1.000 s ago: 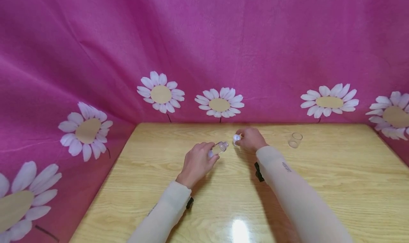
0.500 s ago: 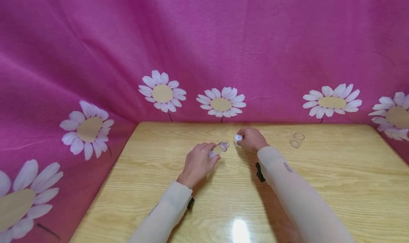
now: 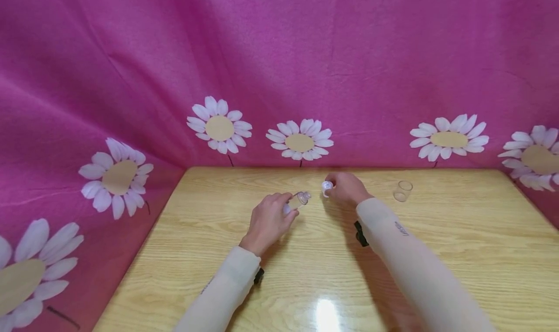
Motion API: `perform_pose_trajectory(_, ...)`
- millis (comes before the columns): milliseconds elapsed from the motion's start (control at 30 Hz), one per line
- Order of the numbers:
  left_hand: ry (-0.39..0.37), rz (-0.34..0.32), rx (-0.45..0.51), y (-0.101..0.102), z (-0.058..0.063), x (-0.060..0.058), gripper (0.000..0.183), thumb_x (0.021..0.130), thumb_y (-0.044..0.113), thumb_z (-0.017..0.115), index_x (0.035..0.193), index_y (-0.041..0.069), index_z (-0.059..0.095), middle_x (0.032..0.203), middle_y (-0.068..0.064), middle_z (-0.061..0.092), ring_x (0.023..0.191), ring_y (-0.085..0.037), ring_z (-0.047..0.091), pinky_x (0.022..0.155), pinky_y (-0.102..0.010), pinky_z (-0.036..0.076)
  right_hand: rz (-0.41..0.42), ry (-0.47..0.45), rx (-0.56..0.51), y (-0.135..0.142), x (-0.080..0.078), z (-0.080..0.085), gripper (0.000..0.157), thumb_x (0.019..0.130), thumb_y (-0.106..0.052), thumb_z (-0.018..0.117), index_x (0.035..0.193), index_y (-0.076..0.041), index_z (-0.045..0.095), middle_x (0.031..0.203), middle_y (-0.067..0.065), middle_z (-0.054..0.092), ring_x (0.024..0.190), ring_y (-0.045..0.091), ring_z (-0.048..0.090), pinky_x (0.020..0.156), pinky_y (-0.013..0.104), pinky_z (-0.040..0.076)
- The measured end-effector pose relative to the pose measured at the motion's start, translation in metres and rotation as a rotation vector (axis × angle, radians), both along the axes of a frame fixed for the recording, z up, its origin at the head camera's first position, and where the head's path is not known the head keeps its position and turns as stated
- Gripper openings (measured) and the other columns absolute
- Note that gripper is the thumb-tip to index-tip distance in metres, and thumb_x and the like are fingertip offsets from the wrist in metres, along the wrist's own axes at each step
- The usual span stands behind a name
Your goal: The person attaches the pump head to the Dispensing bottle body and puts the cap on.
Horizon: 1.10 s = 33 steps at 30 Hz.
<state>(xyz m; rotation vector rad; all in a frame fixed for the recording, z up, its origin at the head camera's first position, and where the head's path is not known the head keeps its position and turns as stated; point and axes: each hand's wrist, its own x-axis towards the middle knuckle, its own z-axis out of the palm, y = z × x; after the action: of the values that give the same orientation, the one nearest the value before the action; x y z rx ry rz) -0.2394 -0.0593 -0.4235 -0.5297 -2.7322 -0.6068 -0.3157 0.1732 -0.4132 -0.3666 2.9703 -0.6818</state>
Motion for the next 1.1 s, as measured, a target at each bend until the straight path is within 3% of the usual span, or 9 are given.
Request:
perform_pose_trajectory(233, -0.005, -0.015, -0.011, 0.003, 0.006, 0.000, 0.039, 0.088, 0.032, 0.075, 0.122, 0.014, 0.069, 0.109, -0.003, 0.074, 0.090, -0.019, 0.066, 0.073, -0.034, 0.057, 0.041, 0.066, -0.045, 0.016, 0.013, 0.009, 0.030, 0.087, -0.016, 0.069, 0.113, -0.001, 0.066, 0.110, 0.018, 0.070, 0.104, 0.034, 0.064, 0.093, 0.051, 0.049)
perform_pose_trajectory(500, -0.017, -0.018, 0.000, 0.005, 0.005, 0.002, 0.038, 0.087, 0.032, 0.076, 0.121, 0.015, 0.069, 0.110, -0.003, 0.074, 0.094, -0.019, 0.067, 0.075, -0.034, 0.058, 0.088, 0.160, -0.034, 0.024, 0.023, 0.016, 0.030, 0.085, -0.014, 0.070, 0.111, 0.000, 0.067, 0.105, 0.018, 0.072, 0.100, 0.034, 0.067, 0.090, 0.050, 0.051)
perform_pose_trajectory(767, -0.040, -0.018, -0.001, 0.010, 0.006, 0.005, 0.041, 0.088, 0.033, 0.075, 0.124, 0.016, 0.068, 0.114, -0.003, 0.073, 0.094, -0.018, 0.065, 0.076, -0.032, 0.057, 0.110, 0.144, -0.044, 0.032, 0.043, 0.013, 0.026, 0.085, -0.015, 0.069, 0.109, -0.004, 0.066, 0.098, 0.010, 0.071, 0.092, 0.028, 0.065, 0.083, 0.045, 0.051)
perform_pose_trajectory(1100, -0.012, -0.026, 0.019, 0.011, 0.010, 0.009, 0.040, 0.088, 0.034, 0.075, 0.123, 0.016, 0.069, 0.115, -0.003, 0.073, 0.098, -0.019, 0.067, 0.078, -0.035, 0.058, 0.177, 0.177, -0.080, 0.029, 0.067, 0.014, 0.025, 0.087, -0.013, 0.072, 0.110, -0.006, 0.067, 0.100, 0.005, 0.070, 0.092, 0.024, 0.064, 0.081, 0.040, 0.052)
